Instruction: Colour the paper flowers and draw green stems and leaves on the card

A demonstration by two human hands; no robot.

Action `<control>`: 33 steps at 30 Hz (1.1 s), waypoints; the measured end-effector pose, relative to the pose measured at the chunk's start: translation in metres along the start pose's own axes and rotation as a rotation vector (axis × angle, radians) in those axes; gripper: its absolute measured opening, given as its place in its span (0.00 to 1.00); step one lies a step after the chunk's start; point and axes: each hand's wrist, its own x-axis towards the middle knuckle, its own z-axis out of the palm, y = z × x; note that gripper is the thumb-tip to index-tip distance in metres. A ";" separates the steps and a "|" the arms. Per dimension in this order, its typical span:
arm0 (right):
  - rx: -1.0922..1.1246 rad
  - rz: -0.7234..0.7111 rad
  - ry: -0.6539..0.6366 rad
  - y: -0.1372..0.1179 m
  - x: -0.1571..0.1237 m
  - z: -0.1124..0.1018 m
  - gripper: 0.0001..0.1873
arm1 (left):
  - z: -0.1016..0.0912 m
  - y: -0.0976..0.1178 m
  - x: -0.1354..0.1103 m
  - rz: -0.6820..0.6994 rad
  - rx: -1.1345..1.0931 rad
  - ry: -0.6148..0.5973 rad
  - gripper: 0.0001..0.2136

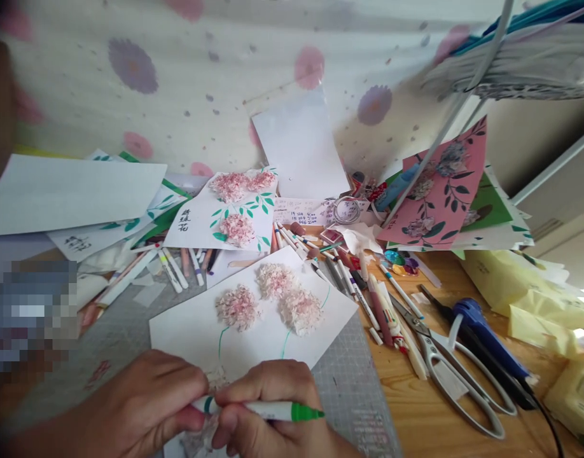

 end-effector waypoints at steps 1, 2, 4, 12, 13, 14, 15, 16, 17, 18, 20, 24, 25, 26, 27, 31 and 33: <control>0.072 0.046 0.061 -0.003 0.000 -0.006 0.07 | -0.002 -0.004 0.000 -0.012 0.038 0.030 0.22; 0.151 0.062 0.168 -0.008 0.000 -0.014 0.04 | -0.005 -0.009 0.000 -0.030 0.098 0.090 0.24; 0.244 0.022 0.364 -0.015 -0.001 -0.032 0.06 | -0.009 -0.020 -0.002 -0.105 0.202 0.204 0.25; -0.099 0.268 0.390 0.016 -0.015 -0.061 0.11 | -0.007 -0.042 -0.005 -0.285 0.154 0.124 0.19; -0.156 0.282 0.390 0.019 -0.015 -0.061 0.13 | -0.007 -0.043 -0.005 -0.318 0.152 0.067 0.19; -0.224 0.294 0.398 0.021 -0.016 -0.060 0.14 | -0.008 -0.045 -0.004 -0.347 0.146 0.007 0.19; -0.301 0.302 0.412 0.022 -0.016 -0.060 0.13 | -0.009 -0.046 -0.004 -0.366 0.138 -0.046 0.19; -0.384 0.309 0.427 0.022 -0.017 -0.059 0.11 | -0.009 -0.048 -0.005 -0.384 0.130 -0.086 0.19; -0.467 0.311 0.440 0.022 -0.017 -0.058 0.10 | -0.010 -0.049 -0.005 -0.396 0.124 -0.113 0.19; -0.548 0.309 0.446 0.022 -0.018 -0.058 0.09 | -0.010 -0.050 -0.006 -0.406 0.114 -0.133 0.19; -0.695 0.288 0.441 0.022 -0.019 -0.057 0.09 | -0.010 -0.051 -0.008 -0.429 0.087 -0.174 0.20; -0.878 0.229 0.407 0.024 -0.020 -0.056 0.09 | -0.009 -0.052 -0.009 -0.484 0.051 -0.258 0.21; -0.914 0.206 0.396 0.023 -0.019 -0.055 0.09 | -0.010 -0.052 -0.008 -0.490 0.051 -0.268 0.21; -0.950 0.180 0.383 0.023 -0.018 -0.054 0.09 | -0.010 -0.051 -0.008 -0.493 0.052 -0.270 0.21; -0.984 0.154 0.372 0.022 -0.016 -0.054 0.10 | -0.010 -0.050 -0.007 -0.493 0.057 -0.269 0.21; -1.062 0.106 0.346 0.019 -0.012 -0.051 0.09 | -0.013 -0.047 -0.006 -0.479 0.071 -0.270 0.19; -1.067 0.101 0.331 0.018 -0.011 -0.051 0.08 | -0.013 -0.048 -0.006 -0.464 0.070 -0.257 0.18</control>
